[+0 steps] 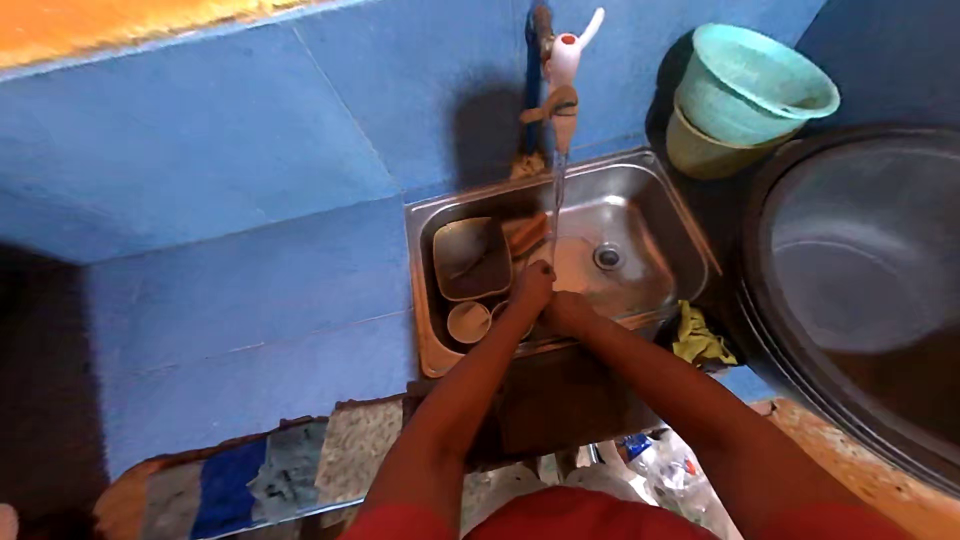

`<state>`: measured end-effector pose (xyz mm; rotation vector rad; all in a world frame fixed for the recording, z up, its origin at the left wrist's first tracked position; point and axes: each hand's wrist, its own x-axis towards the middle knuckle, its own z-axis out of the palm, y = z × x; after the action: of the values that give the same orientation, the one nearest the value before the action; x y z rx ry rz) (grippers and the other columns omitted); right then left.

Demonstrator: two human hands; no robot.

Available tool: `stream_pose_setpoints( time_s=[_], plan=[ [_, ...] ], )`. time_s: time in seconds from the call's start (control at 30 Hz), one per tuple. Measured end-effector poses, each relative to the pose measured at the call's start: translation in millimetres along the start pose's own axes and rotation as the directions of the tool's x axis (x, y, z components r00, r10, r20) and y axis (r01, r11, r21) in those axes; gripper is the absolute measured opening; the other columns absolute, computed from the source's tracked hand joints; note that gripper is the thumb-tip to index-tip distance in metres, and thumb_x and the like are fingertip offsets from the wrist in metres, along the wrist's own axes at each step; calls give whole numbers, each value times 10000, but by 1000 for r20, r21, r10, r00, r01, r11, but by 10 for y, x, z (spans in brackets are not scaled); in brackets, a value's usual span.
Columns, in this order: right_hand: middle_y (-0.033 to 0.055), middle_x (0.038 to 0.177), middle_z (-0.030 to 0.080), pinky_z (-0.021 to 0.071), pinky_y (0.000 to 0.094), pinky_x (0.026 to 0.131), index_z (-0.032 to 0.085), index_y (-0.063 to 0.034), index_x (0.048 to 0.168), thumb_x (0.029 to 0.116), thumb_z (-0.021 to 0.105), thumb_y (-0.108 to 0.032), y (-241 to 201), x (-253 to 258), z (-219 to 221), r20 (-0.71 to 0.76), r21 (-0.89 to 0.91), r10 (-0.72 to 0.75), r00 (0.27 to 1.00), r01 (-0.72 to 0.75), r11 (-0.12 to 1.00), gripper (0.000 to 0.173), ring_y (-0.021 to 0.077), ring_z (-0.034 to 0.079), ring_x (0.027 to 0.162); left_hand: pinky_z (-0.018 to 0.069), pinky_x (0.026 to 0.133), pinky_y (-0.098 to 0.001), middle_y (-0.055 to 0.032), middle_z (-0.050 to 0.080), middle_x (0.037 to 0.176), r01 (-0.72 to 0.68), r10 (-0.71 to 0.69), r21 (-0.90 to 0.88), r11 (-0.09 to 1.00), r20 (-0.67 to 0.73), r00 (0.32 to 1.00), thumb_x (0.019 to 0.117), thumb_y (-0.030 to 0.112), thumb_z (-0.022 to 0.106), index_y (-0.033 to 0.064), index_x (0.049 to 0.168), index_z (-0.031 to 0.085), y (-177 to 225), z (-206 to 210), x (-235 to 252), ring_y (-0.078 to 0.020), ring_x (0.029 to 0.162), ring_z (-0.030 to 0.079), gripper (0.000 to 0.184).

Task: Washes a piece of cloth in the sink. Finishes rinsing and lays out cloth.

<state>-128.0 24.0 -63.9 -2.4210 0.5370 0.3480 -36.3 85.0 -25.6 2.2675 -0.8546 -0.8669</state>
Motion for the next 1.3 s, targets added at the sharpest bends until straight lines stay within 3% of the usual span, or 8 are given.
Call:
stream_pose_setpoints(
  time_s=[0.13, 0.23, 0.4, 0.57, 0.8, 0.93, 1.1, 1.3],
  plan=[
    [236, 1263, 643, 533, 575, 963, 466, -62, 1485, 911, 791, -307, -50, 257, -234, 60, 427, -217, 974, 171, 888, 704, 367, 659, 1095, 523, 1002, -519, -195, 655, 1295, -127, 60, -177, 976, -341, 938, 1086, 152, 492, 44, 1363, 598, -378, -532, -689, -315, 1150, 659, 315],
    [252, 1320, 617, 536, 543, 980, 442, -33, 1493, 1020, 653, -281, 186, 548, -510, -48, 541, 5, 999, 21, 841, 574, 369, 654, 1137, 490, 1084, -474, -212, 628, 1357, -205, 93, -125, 971, -590, 802, 1075, 176, 510, -35, 1364, 581, -999, -708, -1114, -287, 1241, 627, 365],
    [287, 1317, 597, 554, 531, 917, 409, -24, 1505, 1062, 561, -191, 214, 1107, -552, -93, 635, 292, 952, -169, 753, 497, 392, 666, 1074, 546, 977, -447, -232, 672, 1226, 99, -195, -211, 973, -506, 840, 1073, 198, 523, -52, 1394, 539, -1573, -477, -1681, -280, 1083, 688, 407],
    [301, 1455, 514, 485, 633, 1026, 423, -47, 1536, 1039, 603, -258, 22, 1698, -258, -185, 596, 215, 959, -64, 801, 569, 469, 560, 1276, 546, 998, -385, -199, 660, 1284, 122, -273, -315, 941, -499, 823, 1063, 207, 564, -27, 1353, 589, -1596, -429, -1748, -227, 1116, 680, 373],
    [258, 1318, 628, 512, 631, 966, 629, -62, 1357, 990, 645, -219, -202, 1753, -321, -352, 561, 417, 838, -167, 811, 399, 446, 627, 1179, 556, 976, -373, -193, 683, 1230, 67, -254, -347, 936, -532, 808, 1044, 204, 590, -41, 1303, 622, -1676, -413, -1696, -220, 1084, 692, 357],
    [255, 1293, 654, 470, 654, 1008, 672, -43, 1303, 1065, 540, -250, -487, 1451, -471, -398, 322, 192, 897, -59, 945, 342, 454, 619, 1202, 522, 1030, -405, -210, 674, 1258, 77, -255, -337, 938, -527, 811, 1041, 197, 595, -46, 1306, 619, -1686, -391, -1675, -258, 1160, 666, 361],
    [315, 1429, 534, 403, 651, 1108, 601, -3, 1399, 1018, 610, -148, -849, 985, -768, -126, -56, -231, 965, 225, 973, 408, 497, 495, 1349, 516, 1028, -434, -222, 673, 1258, 88, -269, -340, 936, -533, 802, 1043, 196, 593, -43, 1309, 618, -1662, -389, -1678, -278, 1164, 662, 359],
    [257, 1385, 597, 439, 564, 1108, 663, -17, 1311, 1053, 545, -179, -1067, 174, -1982, -418, -486, -676, 608, 479, 731, 327, 435, 563, 1303, 542, 976, -445, -232, 676, 1209, 19, -224, -363, 932, -532, 817, 1035, 185, 590, -56, 1309, 605, -1675, -396, -1748, -286, 1092, 679, 366]
  ],
)
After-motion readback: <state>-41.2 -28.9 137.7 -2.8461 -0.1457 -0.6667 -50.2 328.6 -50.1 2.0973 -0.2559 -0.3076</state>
